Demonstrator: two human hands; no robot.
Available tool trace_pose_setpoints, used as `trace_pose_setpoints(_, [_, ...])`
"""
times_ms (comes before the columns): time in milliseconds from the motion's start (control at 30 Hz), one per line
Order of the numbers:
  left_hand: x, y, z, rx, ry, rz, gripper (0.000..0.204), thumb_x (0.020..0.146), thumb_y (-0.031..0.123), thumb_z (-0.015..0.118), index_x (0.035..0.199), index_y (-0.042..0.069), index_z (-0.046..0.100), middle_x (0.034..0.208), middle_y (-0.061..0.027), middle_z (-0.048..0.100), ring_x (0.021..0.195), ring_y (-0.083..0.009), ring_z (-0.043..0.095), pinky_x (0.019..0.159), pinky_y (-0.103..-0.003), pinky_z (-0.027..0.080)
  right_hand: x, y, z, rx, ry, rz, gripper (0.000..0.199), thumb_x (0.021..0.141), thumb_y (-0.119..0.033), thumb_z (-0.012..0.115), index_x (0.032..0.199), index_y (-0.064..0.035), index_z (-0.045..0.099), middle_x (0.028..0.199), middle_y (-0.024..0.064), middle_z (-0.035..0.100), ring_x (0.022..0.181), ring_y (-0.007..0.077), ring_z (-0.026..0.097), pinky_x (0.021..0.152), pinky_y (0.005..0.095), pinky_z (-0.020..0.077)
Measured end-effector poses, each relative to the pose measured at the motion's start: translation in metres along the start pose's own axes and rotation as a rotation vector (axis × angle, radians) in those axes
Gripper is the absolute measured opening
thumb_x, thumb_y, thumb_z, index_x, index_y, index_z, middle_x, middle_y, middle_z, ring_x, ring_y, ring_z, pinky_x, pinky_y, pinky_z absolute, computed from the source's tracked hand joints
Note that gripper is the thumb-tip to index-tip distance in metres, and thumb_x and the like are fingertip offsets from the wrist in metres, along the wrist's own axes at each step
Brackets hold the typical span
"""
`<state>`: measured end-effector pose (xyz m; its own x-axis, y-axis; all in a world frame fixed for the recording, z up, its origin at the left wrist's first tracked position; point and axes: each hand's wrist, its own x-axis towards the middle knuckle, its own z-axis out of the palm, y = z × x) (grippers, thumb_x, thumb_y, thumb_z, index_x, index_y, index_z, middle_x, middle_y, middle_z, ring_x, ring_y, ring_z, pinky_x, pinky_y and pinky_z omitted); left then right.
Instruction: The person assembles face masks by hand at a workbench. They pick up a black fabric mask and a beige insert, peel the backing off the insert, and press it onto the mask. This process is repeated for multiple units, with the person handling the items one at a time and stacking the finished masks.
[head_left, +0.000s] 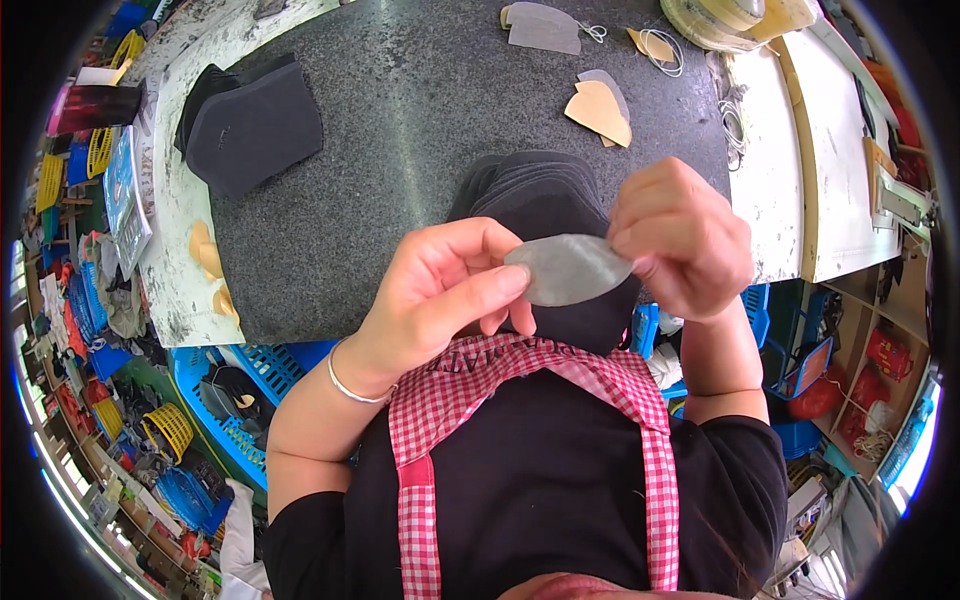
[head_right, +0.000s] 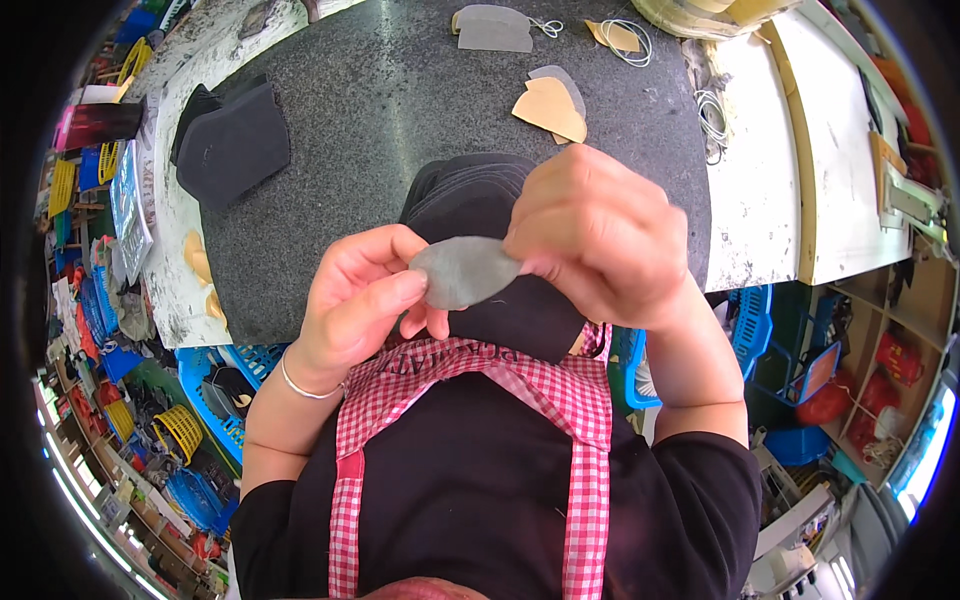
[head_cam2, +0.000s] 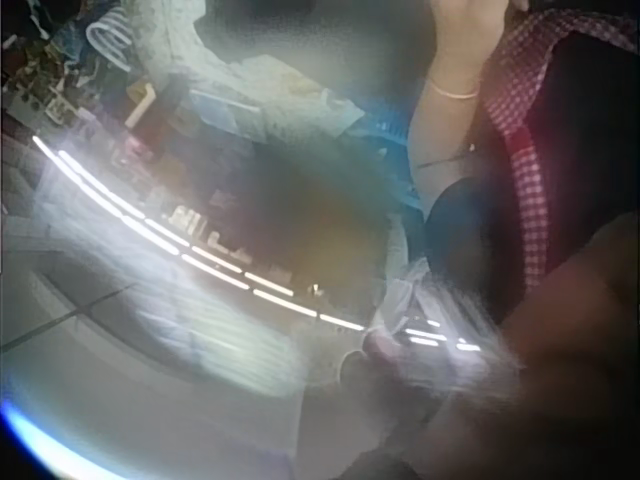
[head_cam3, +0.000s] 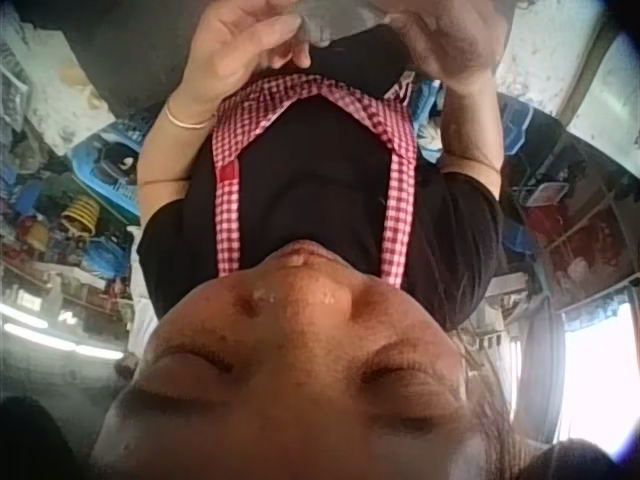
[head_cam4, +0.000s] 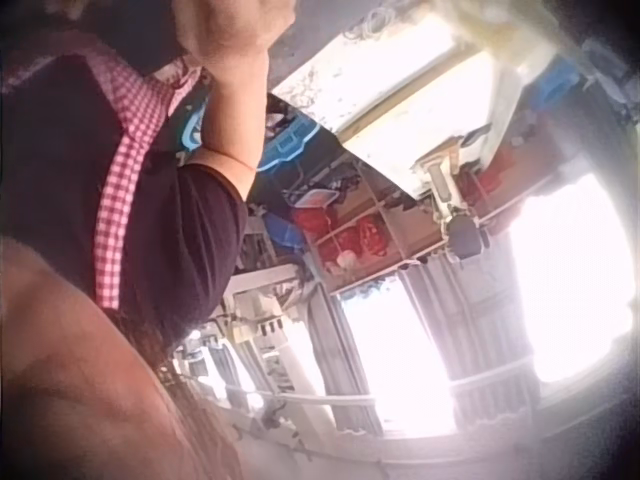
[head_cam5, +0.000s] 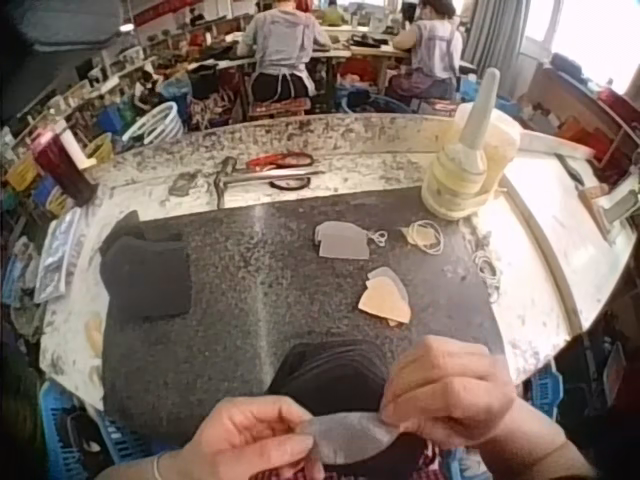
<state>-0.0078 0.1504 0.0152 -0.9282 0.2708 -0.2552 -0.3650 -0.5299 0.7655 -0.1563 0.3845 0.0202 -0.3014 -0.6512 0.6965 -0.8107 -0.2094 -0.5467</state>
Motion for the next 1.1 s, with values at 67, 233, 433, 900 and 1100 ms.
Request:
trace_pose_setpoints(67, [-0.003, -0.002, 0.006, 0.383, 0.072, 0.226, 0.039, 0.089, 0.021, 0.086, 0.117, -0.002, 0.071, 0.100, -0.0094, 0.077, 0.085, -0.0137, 0.069, 0.068, -0.028, 0.052, -0.004, -0.018, -0.005, 0.236, 0.179, 0.532, 0.017, 0.092, -0.010, 0.082, 0.097, -0.0008, 0.069, 0.082, 0.0046, 0.068, 0.073, 0.0162, 0.065, 0.065, 0.0284, 0.0525])
trace_pose_setpoints(233, [-0.003, -0.041, -0.007, 1.679, 0.019, 0.919, 0.034, 0.075, 0.021, 0.090, 0.104, 0.008, 0.081, 0.114, -0.0029, 0.078, 0.092, -0.0189, 0.067, 0.073, -0.032, 0.052, 0.007, -0.018, -0.008, 0.443, -0.127, 1.127, 0.022, 0.100, -0.017, 0.076, 0.089, 0.0011, 0.070, 0.076, 0.0010, 0.068, 0.069, 0.0051, 0.061, 0.060, 0.0226, 0.0459])
trace_pose_setpoints(433, [-0.009, -0.048, -0.007, 1.764, 0.063, 0.931, 0.021, 0.082, 0.020, 0.083, 0.101, 0.011, 0.082, 0.115, 0.0005, 0.079, 0.097, -0.0171, 0.067, 0.074, -0.031, 0.050, 0.001, -0.013, 0.012, 0.244, -0.228, 1.150, 0.020, 0.095, -0.013, 0.077, 0.084, 0.0026, 0.071, 0.064, -0.0004, 0.064, 0.060, 0.0033, 0.056, 0.054, 0.0246, 0.0435])
trace_pose_setpoints(900, [-0.003, 0.003, -0.039, 1.679, 0.154, 0.856, 0.021, 0.085, 0.006, 0.075, 0.104, 0.013, 0.081, 0.113, -0.0038, 0.078, 0.118, -0.0259, 0.071, 0.092, -0.040, 0.058, 0.022, 0.000, 0.009, -0.750, -0.445, 0.669, 0.058, 0.082, -0.060, 0.084, 0.079, -0.0068, 0.061, 0.059, 0.0084, 0.057, 0.054, 0.0302, 0.062, 0.057, 0.0435, 0.0482])
trace_pose_setpoints(1100, [-0.048, 0.082, -0.171, 2.449, 0.710, 0.042, 0.074, 0.093, -0.007, 0.060, 0.163, 0.009, 0.042, 0.168, -0.0149, 0.043, 0.157, -0.0340, 0.036, 0.129, -0.054, 0.026, 0.000, 0.066, -0.010, -0.764, -0.208, 0.739, 0.048, 0.083, -0.050, 0.086, 0.087, -0.0053, 0.069, 0.071, 0.0072, 0.068, 0.071, 0.0278, 0.070, 0.067, 0.0409, 0.0538])
